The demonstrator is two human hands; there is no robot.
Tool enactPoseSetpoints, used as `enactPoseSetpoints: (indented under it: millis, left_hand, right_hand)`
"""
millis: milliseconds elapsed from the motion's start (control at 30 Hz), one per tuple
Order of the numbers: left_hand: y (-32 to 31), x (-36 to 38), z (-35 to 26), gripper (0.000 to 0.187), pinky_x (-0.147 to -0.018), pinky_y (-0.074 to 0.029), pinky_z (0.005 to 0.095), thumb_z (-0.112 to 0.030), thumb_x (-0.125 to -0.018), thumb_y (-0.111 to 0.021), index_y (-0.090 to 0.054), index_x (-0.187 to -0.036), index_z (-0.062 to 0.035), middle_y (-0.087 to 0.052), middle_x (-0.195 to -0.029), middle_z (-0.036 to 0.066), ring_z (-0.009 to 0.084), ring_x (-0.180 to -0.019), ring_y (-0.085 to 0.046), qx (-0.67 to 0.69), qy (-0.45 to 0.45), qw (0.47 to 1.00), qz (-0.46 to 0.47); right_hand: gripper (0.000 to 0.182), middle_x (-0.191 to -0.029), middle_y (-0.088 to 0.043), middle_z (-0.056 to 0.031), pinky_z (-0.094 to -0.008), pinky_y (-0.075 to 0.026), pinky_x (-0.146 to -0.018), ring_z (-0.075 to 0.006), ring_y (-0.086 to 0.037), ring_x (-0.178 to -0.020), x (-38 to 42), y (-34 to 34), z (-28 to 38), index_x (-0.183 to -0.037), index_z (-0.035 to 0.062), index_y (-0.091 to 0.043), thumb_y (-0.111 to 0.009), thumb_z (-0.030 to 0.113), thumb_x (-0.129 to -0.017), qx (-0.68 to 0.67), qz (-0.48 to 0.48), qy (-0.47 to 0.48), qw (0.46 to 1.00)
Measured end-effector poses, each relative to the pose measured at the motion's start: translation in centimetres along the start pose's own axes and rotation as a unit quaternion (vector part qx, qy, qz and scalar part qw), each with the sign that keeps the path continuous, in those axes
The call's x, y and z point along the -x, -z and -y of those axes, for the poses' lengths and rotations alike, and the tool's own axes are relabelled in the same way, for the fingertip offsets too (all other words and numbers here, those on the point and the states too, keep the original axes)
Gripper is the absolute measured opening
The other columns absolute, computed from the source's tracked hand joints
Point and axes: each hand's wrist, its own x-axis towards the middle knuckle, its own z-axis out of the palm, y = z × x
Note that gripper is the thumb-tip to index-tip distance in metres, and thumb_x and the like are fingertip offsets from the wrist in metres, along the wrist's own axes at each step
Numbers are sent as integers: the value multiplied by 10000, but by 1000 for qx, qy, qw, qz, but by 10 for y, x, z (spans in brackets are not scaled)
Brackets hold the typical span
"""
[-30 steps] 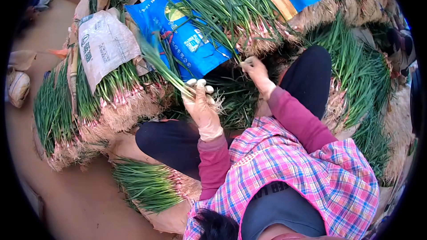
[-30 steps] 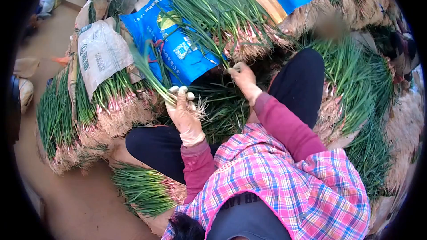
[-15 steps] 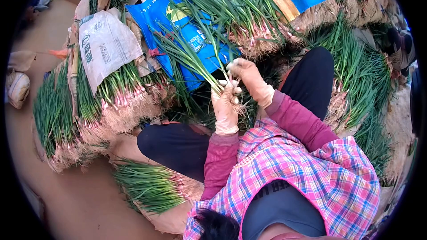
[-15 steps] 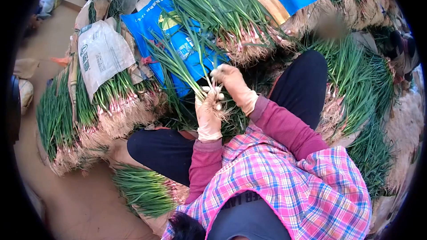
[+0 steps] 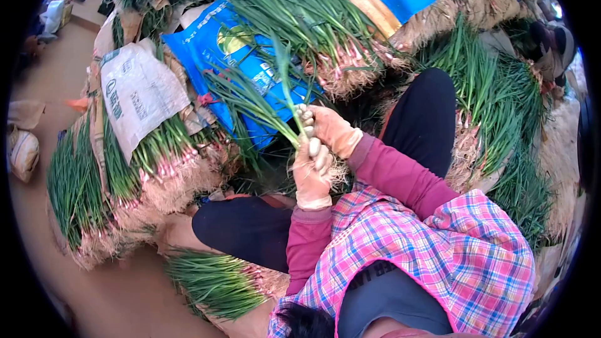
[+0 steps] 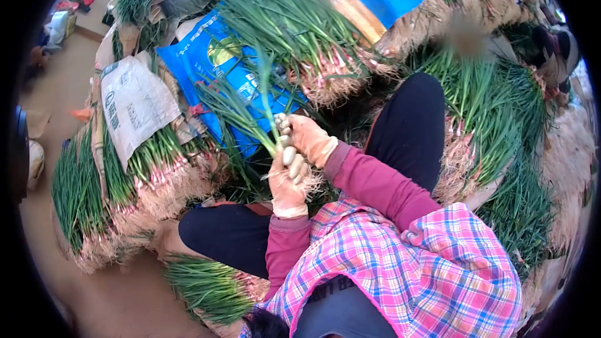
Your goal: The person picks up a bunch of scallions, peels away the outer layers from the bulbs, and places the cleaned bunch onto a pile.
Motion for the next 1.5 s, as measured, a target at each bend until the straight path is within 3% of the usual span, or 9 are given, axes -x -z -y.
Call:
enactPoseSetpoints:
  millis: [133, 167, 367, 433, 567, 767, 1033, 1100, 1500]
  left_hand:
    - [-20, 13, -11, 353, -401, -345, 216, -248, -1025, -418, -467, -1289, -20, -452, -711, 2, 82, -478, -385, -14, -119, 984, 133]
    - [-21, 14, -16, 382, -409, -348, 217, -250, -1025, -417, -450, -1327, -19, -452, -710, 4, 84, -482, -389, -22, -160, 977, 142]
    - [-8, 4, -22, 356, -396, -390, 226, -196, -1016, -441, -440, -1330, -29, -500, -732, 32, 106, -525, -438, -99, -98, 990, 39]
    - [-11, 4, -14, 345, -402, -404, 222, -191, -1013, -447, -444, -1321, -37, -523, -754, 42, 111, -536, -470, -101, -78, 992, -7]
    - [-6, 1, -18, 277, -472, -469, 224, -152, -985, -509, -501, -1237, -38, -580, -826, 54, 126, -611, -533, -142, -97, 985, -4]
    - [18, -19, -3, 187, -820, -557, 335, -73, -937, -569, -529, -1118, -47, -638, -1003, 89, 177, -856, -636, -317, -96, 941, -71]
    - [18, -10, -2, 149, -559, -518, 222, -34, -912, -591, -540, -1045, -78, -628, -991, 126, 164, -756, -609, -185, -35, 981, -53]
    - [12, -8, -2, 139, -505, -476, 193, -49, -915, -598, -541, -1034, -90, -624, -970, 119, 157, -717, -600, -208, -51, 973, -86]
    - [-3, 11, -6, 319, -424, -346, 203, -145, -1007, -439, -463, -1263, 44, -474, -825, 58, 95, -572, -400, -6, 24, 999, 35]
  right_hand:
    - [200, -741, -635, -24, -220, -437, -489, -75, -571, -597, 12, -16, 19, -818, 47, -630, -601, 211, -929, 509, -82, 47, 856]
    - [199, -781, -665, -66, -275, -484, -540, -133, -616, -638, 31, -36, 22, -854, 56, -656, -640, 250, -898, 637, -129, -59, 758]
    - [221, -961, -658, -144, -430, -503, -755, -296, -640, -861, 26, -16, 189, -978, 116, -697, -590, 283, -882, 832, -360, 366, 210]
    - [196, -980, -638, -133, -440, -490, -796, -283, -625, -917, 12, -12, 209, -998, 136, -692, -591, 249, -874, 870, -369, 178, 275]
    - [177, -779, -650, -75, -363, -503, -660, -214, -626, -661, 16, -21, 151, -866, 78, -668, -709, 244, -818, 758, -198, 321, 532]
    - [116, -722, -595, 46, -182, -431, -575, -36, -534, -628, 52, -37, 39, -915, 88, -623, -697, 166, -870, 486, -78, 89, 866]
    - [299, -629, -389, 56, -257, -340, -549, -71, -337, -613, 46, 10, 54, -684, 64, -509, -664, 201, -900, 686, -237, 309, 615]
    - [227, -680, -542, 40, -260, -402, -593, -76, -456, -634, 48, -2, 45, -810, 64, -599, -664, 260, -905, 513, -218, 173, 812]
    - [269, -749, -509, 26, -174, -317, -441, -32, -364, -521, 17, -5, 18, -1009, 44, -559, -500, 306, -992, 199, -109, 108, 968]
